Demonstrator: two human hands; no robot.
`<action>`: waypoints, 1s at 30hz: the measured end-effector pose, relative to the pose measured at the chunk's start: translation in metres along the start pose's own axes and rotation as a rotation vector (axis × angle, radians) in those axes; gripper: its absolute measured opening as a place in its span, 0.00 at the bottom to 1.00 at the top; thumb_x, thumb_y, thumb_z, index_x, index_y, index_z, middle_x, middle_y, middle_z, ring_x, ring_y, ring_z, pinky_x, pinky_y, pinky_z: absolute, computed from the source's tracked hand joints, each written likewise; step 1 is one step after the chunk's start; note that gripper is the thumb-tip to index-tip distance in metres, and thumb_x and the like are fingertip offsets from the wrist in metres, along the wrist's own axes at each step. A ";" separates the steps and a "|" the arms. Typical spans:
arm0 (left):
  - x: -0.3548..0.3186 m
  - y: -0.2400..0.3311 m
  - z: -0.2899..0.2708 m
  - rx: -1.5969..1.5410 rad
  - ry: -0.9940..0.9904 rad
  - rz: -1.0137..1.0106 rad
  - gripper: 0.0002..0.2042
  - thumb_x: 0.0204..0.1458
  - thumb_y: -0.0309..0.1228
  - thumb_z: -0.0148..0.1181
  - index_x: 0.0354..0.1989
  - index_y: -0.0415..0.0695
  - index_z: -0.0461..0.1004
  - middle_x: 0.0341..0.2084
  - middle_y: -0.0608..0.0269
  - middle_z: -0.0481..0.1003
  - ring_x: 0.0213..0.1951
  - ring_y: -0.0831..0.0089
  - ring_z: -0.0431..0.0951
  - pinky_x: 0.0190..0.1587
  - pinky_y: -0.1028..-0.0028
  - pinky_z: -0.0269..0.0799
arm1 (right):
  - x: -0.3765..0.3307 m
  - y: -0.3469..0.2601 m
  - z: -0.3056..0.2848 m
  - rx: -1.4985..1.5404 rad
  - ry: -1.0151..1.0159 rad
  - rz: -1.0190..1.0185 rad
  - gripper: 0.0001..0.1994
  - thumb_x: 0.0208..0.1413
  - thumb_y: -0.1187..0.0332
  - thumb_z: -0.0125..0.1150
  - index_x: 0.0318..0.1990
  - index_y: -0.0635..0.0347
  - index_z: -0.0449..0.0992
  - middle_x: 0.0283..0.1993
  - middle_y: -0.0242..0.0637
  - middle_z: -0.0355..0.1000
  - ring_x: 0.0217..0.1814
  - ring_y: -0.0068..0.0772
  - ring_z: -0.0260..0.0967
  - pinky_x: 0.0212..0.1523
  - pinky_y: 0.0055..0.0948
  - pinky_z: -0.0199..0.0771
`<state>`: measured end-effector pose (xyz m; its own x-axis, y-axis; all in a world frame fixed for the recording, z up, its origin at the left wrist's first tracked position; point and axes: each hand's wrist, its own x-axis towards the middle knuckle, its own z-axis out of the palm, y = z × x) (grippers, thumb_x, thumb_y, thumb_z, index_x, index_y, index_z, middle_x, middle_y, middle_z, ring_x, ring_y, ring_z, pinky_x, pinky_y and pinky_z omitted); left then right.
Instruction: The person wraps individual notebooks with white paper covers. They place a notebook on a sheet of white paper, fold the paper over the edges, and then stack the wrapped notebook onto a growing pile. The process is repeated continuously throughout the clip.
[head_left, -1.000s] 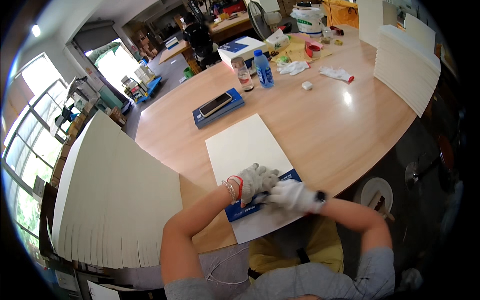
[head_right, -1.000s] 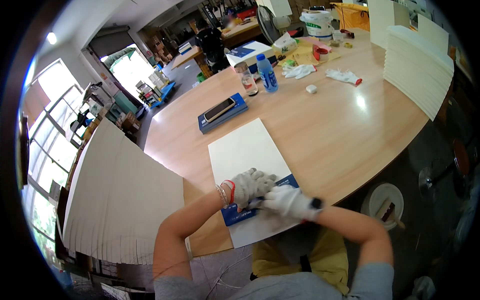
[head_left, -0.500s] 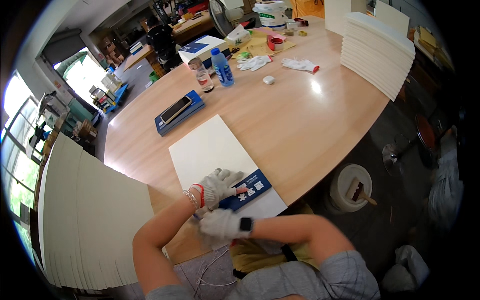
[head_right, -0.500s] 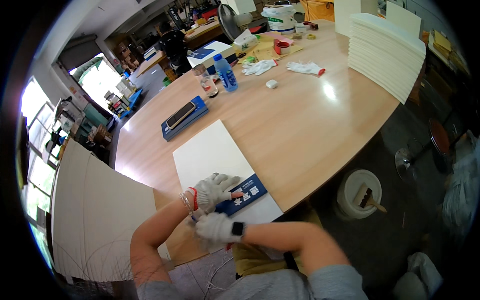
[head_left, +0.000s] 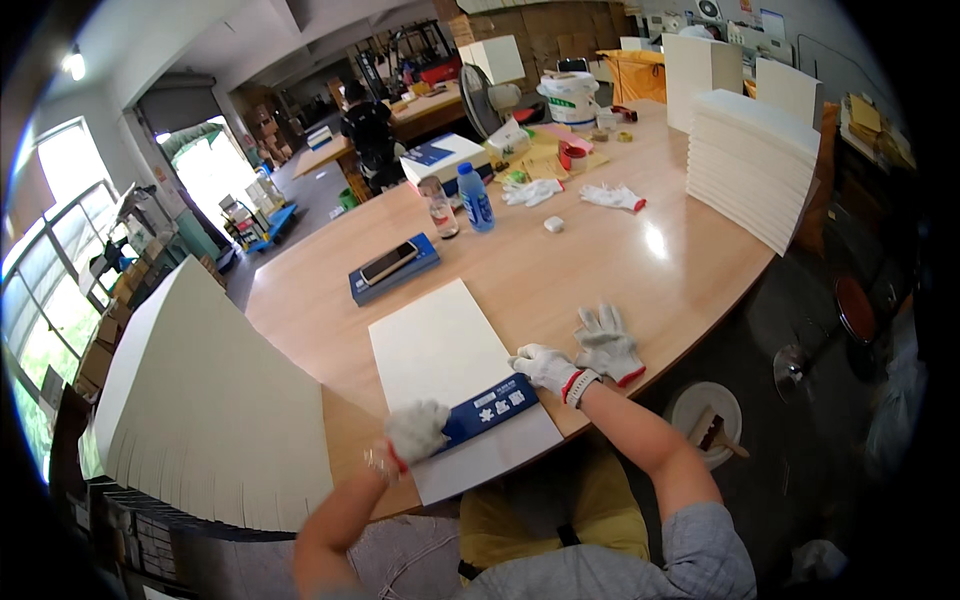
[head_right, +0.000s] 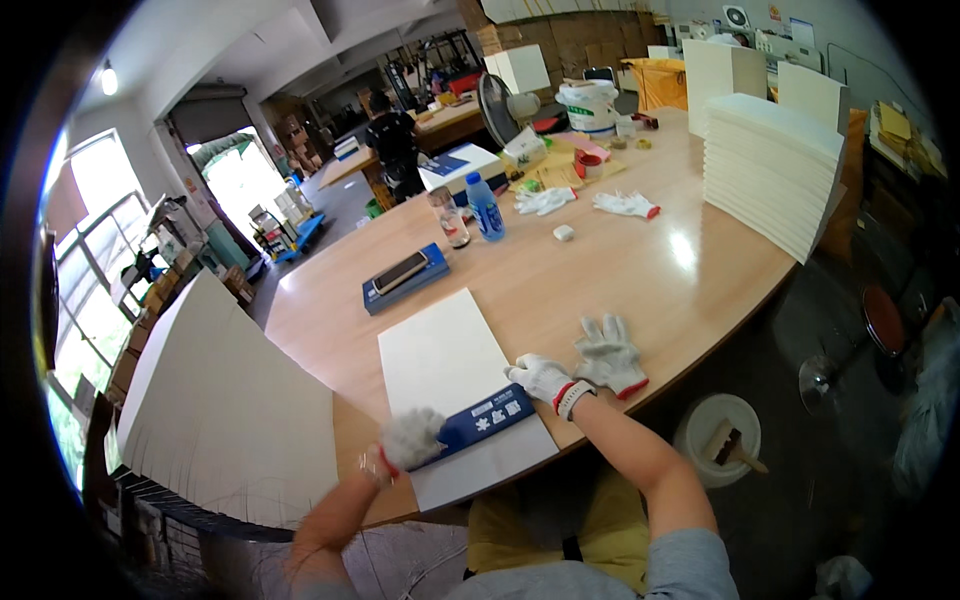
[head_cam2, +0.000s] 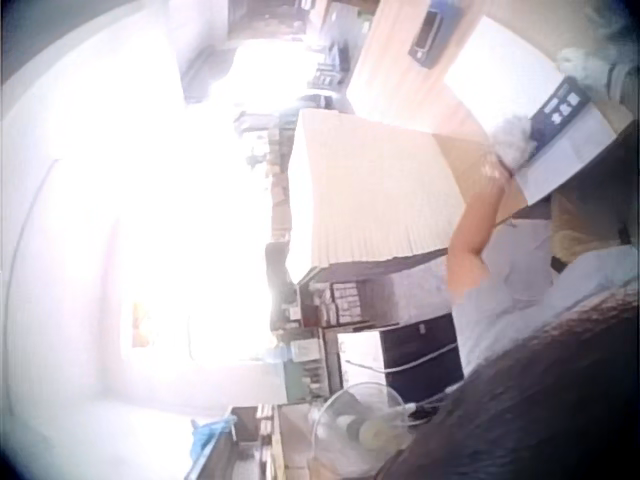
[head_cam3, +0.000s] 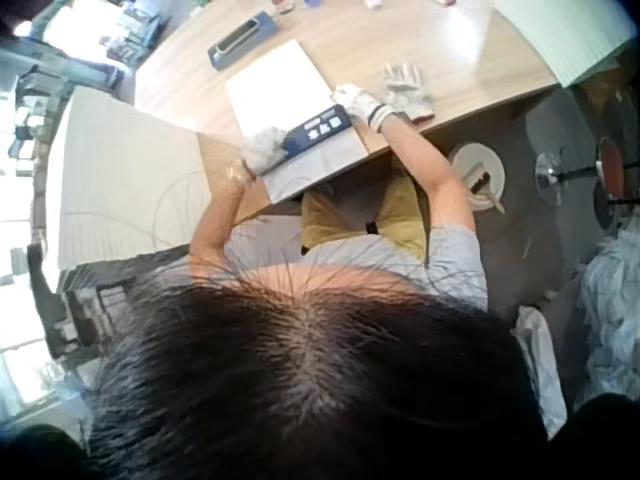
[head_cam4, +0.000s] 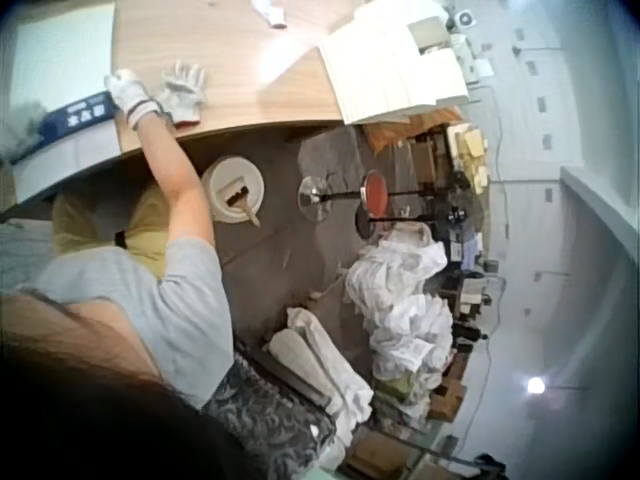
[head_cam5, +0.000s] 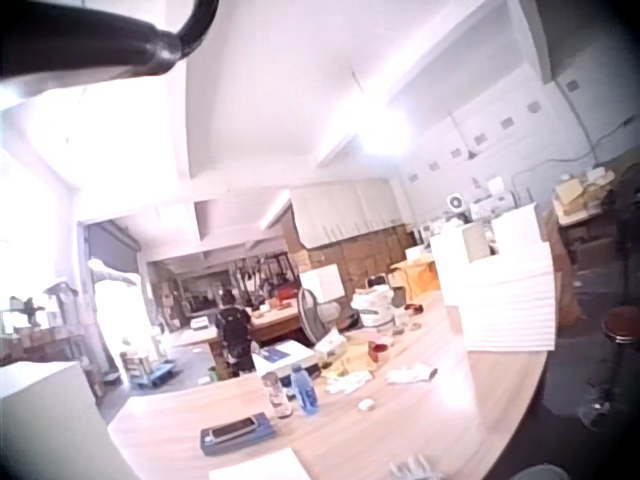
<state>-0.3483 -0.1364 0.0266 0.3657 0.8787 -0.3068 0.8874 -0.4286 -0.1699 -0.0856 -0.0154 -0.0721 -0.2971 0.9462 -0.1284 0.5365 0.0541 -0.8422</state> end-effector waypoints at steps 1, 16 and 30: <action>-0.014 -0.003 0.030 -0.481 -0.037 -0.017 0.22 0.50 0.38 0.62 0.54 0.48 0.69 0.44 0.59 0.73 0.41 0.66 0.76 0.44 0.66 0.73 | 0.010 -0.005 0.002 0.066 -0.051 0.058 0.25 0.58 0.43 0.52 0.40 0.60 0.74 0.30 0.43 0.74 0.33 0.40 0.72 0.38 0.36 0.71; -0.017 0.044 0.071 -2.890 0.413 -0.400 0.15 0.59 0.41 0.56 0.22 0.51 0.62 0.13 0.72 0.60 0.16 0.77 0.62 0.17 0.77 0.59 | 0.153 -0.012 0.040 0.674 -0.360 -0.261 0.20 0.56 0.56 0.62 0.45 0.67 0.75 0.39 0.40 0.76 0.41 0.28 0.73 0.39 0.29 0.74; -0.254 -0.002 -0.106 -1.228 1.331 -0.047 0.33 0.54 0.29 0.65 0.64 0.36 0.54 0.54 0.52 0.70 0.56 0.69 0.71 0.57 0.70 0.68 | -0.050 -0.287 0.018 1.111 -0.267 -0.785 0.13 0.61 0.68 0.55 0.50 0.63 0.66 0.36 0.27 0.67 0.33 0.13 0.63 0.31 0.15 0.67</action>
<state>-0.4130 -0.3360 0.2043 -0.2543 0.7112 0.6554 0.3566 -0.5610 0.7471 -0.2388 -0.0835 0.1671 -0.4334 0.6909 0.5787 -0.7058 0.1391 -0.6947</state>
